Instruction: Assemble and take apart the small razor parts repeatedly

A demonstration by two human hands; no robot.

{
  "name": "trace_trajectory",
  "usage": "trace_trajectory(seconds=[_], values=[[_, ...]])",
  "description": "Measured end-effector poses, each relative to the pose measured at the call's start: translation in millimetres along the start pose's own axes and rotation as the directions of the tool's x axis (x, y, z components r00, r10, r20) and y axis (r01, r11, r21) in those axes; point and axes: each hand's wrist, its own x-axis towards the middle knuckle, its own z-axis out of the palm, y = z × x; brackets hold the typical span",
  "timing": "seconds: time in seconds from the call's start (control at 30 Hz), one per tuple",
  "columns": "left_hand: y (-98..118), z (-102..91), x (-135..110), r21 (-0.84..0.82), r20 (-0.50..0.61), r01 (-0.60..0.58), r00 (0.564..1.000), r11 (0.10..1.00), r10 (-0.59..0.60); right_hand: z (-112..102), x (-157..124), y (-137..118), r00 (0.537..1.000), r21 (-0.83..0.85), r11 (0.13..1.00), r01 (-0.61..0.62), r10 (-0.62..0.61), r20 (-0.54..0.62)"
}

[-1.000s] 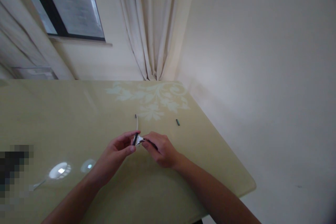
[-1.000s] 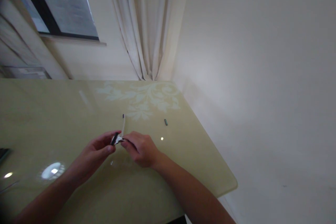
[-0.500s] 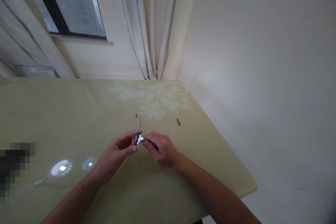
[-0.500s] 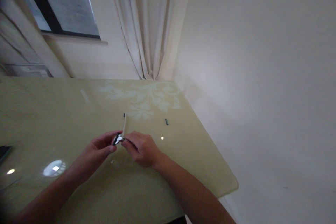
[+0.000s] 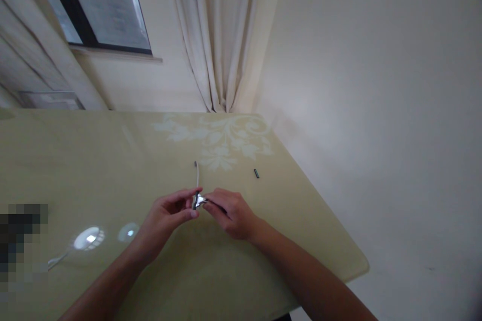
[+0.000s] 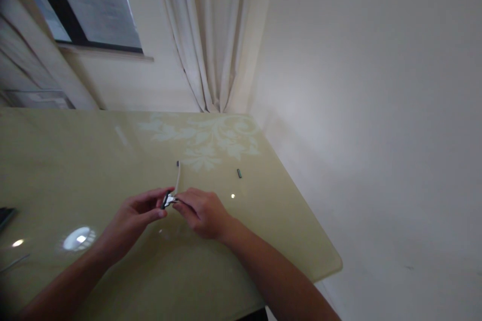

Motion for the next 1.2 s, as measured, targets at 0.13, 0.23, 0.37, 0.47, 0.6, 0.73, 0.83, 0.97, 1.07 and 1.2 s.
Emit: trace_trajectory(seconds=[0.13,0.23,0.37,0.47,0.6,0.73,0.83,0.97,1.07,1.2], values=[[5,0.8,-1,0.055,0.0,-0.045,0.999,0.997,0.045,1,0,2,1.0,0.026,0.999,-0.022,0.021,0.018],[10,1.4,-1,0.081,0.009,-0.069,0.998,0.994,0.068,2,-1,3,0.999,0.062,0.997,-0.035,0.034,0.02],[11,1.3,-1,0.068,0.016,-0.067,0.998,0.995,0.066,1,0,3,1.0,0.115,0.993,-0.01,0.008,0.022],[10,1.4,-1,0.037,0.054,-0.059,0.997,0.998,0.057,-2,0,3,1.0,0.103,0.995,0.007,-0.009,0.016],[10,1.1,-2,0.015,0.076,-0.05,0.996,0.999,0.048,-3,1,2,1.0,0.103,0.995,-0.015,0.016,-0.012],[10,0.5,-1,0.006,0.094,-0.054,0.994,0.999,0.053,-1,1,2,0.999,0.104,0.994,-0.03,0.033,-0.032],[11,1.6,-1,0.007,0.096,-0.074,0.993,0.997,0.073,-1,1,1,0.999,0.088,0.995,-0.042,0.045,-0.027],[12,2.9,-3,0.031,0.084,-0.101,0.992,0.994,0.098,-3,2,1,0.999,0.111,0.993,-0.034,0.037,-0.025],[11,1.5,-2,0.058,0.092,-0.103,0.991,0.993,0.097,-4,2,3,1.0,0.151,0.988,-0.026,0.027,-0.008],[9,-0.1,0,0.068,0.076,-0.094,0.993,0.993,0.088,-3,3,7,1.0,0.148,0.989,-0.019,0.015,0.027]])
